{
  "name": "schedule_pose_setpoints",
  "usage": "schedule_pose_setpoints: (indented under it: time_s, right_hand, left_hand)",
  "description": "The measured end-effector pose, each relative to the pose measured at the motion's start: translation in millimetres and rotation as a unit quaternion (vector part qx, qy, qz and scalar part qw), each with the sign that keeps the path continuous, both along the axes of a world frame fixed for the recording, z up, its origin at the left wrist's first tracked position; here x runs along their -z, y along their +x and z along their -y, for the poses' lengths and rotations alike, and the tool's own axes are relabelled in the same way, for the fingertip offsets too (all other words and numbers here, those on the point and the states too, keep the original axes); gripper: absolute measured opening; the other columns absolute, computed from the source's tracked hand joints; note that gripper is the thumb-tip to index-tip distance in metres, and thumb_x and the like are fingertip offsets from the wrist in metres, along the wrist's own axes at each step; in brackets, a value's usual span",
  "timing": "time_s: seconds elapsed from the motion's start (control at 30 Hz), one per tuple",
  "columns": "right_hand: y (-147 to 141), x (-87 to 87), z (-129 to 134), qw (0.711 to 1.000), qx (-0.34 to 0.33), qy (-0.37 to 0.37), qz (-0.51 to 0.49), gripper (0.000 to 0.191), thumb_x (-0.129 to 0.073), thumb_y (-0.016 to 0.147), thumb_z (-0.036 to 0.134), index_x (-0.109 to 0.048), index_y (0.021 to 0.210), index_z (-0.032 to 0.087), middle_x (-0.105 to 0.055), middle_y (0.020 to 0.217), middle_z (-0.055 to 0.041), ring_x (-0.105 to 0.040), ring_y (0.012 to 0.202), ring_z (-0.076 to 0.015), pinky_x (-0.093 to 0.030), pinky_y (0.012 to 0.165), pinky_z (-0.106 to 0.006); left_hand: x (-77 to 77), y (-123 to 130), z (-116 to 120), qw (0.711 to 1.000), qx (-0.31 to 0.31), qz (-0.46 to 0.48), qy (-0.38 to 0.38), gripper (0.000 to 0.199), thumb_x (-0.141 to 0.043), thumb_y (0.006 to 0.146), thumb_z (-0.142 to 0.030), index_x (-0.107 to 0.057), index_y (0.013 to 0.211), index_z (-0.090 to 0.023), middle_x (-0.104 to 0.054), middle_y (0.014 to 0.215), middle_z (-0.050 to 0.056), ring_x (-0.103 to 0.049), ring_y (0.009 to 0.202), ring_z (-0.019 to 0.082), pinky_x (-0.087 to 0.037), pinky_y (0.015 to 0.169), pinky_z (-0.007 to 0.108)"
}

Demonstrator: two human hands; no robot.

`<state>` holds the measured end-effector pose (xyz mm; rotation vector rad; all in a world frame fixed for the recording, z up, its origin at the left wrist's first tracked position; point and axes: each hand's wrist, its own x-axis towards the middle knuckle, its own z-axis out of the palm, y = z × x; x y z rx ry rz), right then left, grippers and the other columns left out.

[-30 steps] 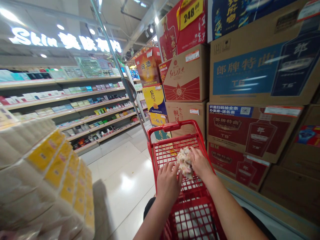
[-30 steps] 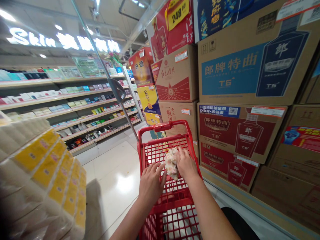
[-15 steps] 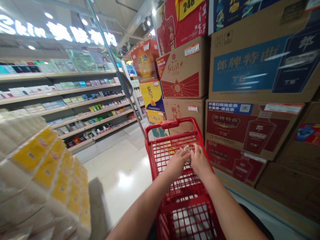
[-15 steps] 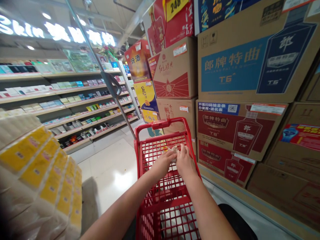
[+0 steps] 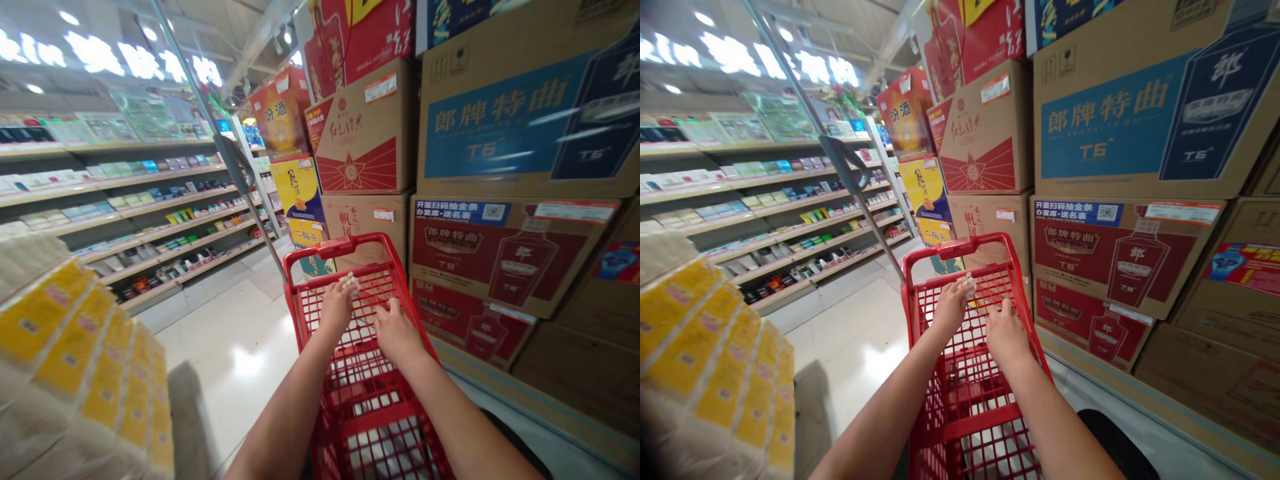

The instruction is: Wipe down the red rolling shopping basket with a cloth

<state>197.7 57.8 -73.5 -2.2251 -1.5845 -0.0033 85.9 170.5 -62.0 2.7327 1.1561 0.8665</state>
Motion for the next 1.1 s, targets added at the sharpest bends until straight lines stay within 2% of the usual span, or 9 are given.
schedule_pose_setpoints:
  time_s: [0.1,0.2,0.27,0.37,0.43,0.6,0.77,0.97,1.1]
  right_hand:
    - [-1,-1.3,0,1.0,0.004,-0.003,0.006,0.025,-0.041,0.094,0.026,-0.061,0.109,0.022,-0.046,0.115,-0.0109,-0.061,0.094,-0.0221,-0.045,0.078,-0.032]
    - [-2,-2.1,-1,1.0,0.019,-0.015,0.017,0.029,-0.039,0.094,0.024,-0.06,0.112,0.021,-0.046,0.113,-0.0118,-0.061,0.091,-0.0227,-0.045,0.076,-0.033]
    - [-2,-2.1,-1,0.999,0.022,-0.021,0.014,0.029,-0.038,0.095,0.025,-0.06,0.113,0.02,-0.047,0.112,-0.0123,-0.061,0.092,-0.0231,-0.045,0.077,-0.032]
    - [-3,-1.0,-2,1.0,0.018,-0.014,0.016,0.029,-0.039,0.095,0.028,-0.06,0.113,0.02,-0.049,0.11,-0.0132,-0.059,0.096,-0.0246,-0.045,0.08,-0.033]
    - [-3,0.3,-3,0.999,0.024,-0.009,0.027,0.03,-0.038,0.095,0.026,-0.06,0.114,0.02,-0.049,0.112,-0.0144,-0.059,0.097,-0.0256,-0.045,0.081,-0.034]
    - [-2,2.6,-7,0.999,0.025,-0.024,0.036,0.032,-0.039,0.091,0.018,-0.061,0.114,0.017,-0.049,0.116,-0.0169,-0.057,0.101,-0.0271,-0.045,0.084,-0.036]
    - [-1,2.6,-7,0.999,0.025,-0.014,0.031,0.034,-0.036,0.095,0.026,-0.06,0.118,0.02,-0.049,0.118,-0.0165,-0.057,0.101,-0.0266,-0.045,0.084,-0.035]
    - [2,1.1,-3,1.0,0.017,-0.017,0.015,0.033,-0.038,0.095,0.027,-0.058,0.121,0.021,-0.049,0.121,-0.0152,-0.058,0.103,-0.0255,-0.045,0.085,-0.034]
    - [0,0.3,-2,1.0,0.022,-0.014,0.011,0.035,-0.037,0.095,0.025,-0.057,0.123,0.019,-0.046,0.127,-0.0171,-0.056,0.108,-0.0269,-0.043,0.09,-0.035]
  left_hand:
    - [0.9,8,4,1.0,-0.005,0.025,-0.005,0.045,-0.044,0.082,-0.003,-0.067,0.114,-0.023,-0.058,0.133,0.004,-0.047,0.123,0.022,-0.038,0.107,0.044]
    - [1.3,11,5,0.996,0.08,-0.033,0.004,0.052,-0.046,0.079,-0.003,-0.062,0.123,-0.024,-0.054,0.137,0.003,-0.038,0.131,0.023,-0.036,0.109,0.043]
    - [-1.4,7,-5,0.993,0.101,-0.055,0.016,0.054,-0.045,0.08,-0.003,-0.061,0.126,-0.025,-0.054,0.137,0.002,-0.038,0.131,0.022,-0.035,0.11,0.042]
    - [-5.4,-2,-21,0.999,0.024,-0.021,0.032,0.057,-0.04,0.079,0.001,-0.061,0.125,-0.025,-0.056,0.135,0.003,-0.046,0.123,0.022,-0.033,0.111,0.044]
    - [-3.9,-1,-21,0.999,0.009,-0.015,0.036,0.058,-0.041,0.078,0.001,-0.06,0.127,-0.023,-0.054,0.138,0.004,-0.045,0.123,0.023,-0.032,0.11,0.046]
    - [0.5,20,-3,0.984,0.138,-0.111,0.017,0.052,-0.046,0.084,-0.009,-0.053,0.133,-0.024,-0.05,0.142,0.004,-0.033,0.136,0.023,-0.027,0.114,0.047]
    - [-10.7,30,-19,0.994,0.002,-0.109,0.02,0.048,-0.044,0.091,-0.02,-0.048,0.138,-0.029,-0.037,0.152,0.001,-0.022,0.142,0.03,-0.03,0.111,0.052]
    - [-1.9,11,-27,0.99,0.096,-0.088,0.059,0.058,-0.036,0.087,-0.004,-0.041,0.142,-0.022,-0.051,0.138,0.007,-0.031,0.139,0.022,-0.034,0.112,0.042]
    - [0.1,-4,-39,0.993,0.042,-0.048,0.099,0.055,-0.037,0.087,-0.005,-0.046,0.139,-0.02,-0.058,0.124,0.011,-0.049,0.12,0.024,-0.04,0.106,0.045]
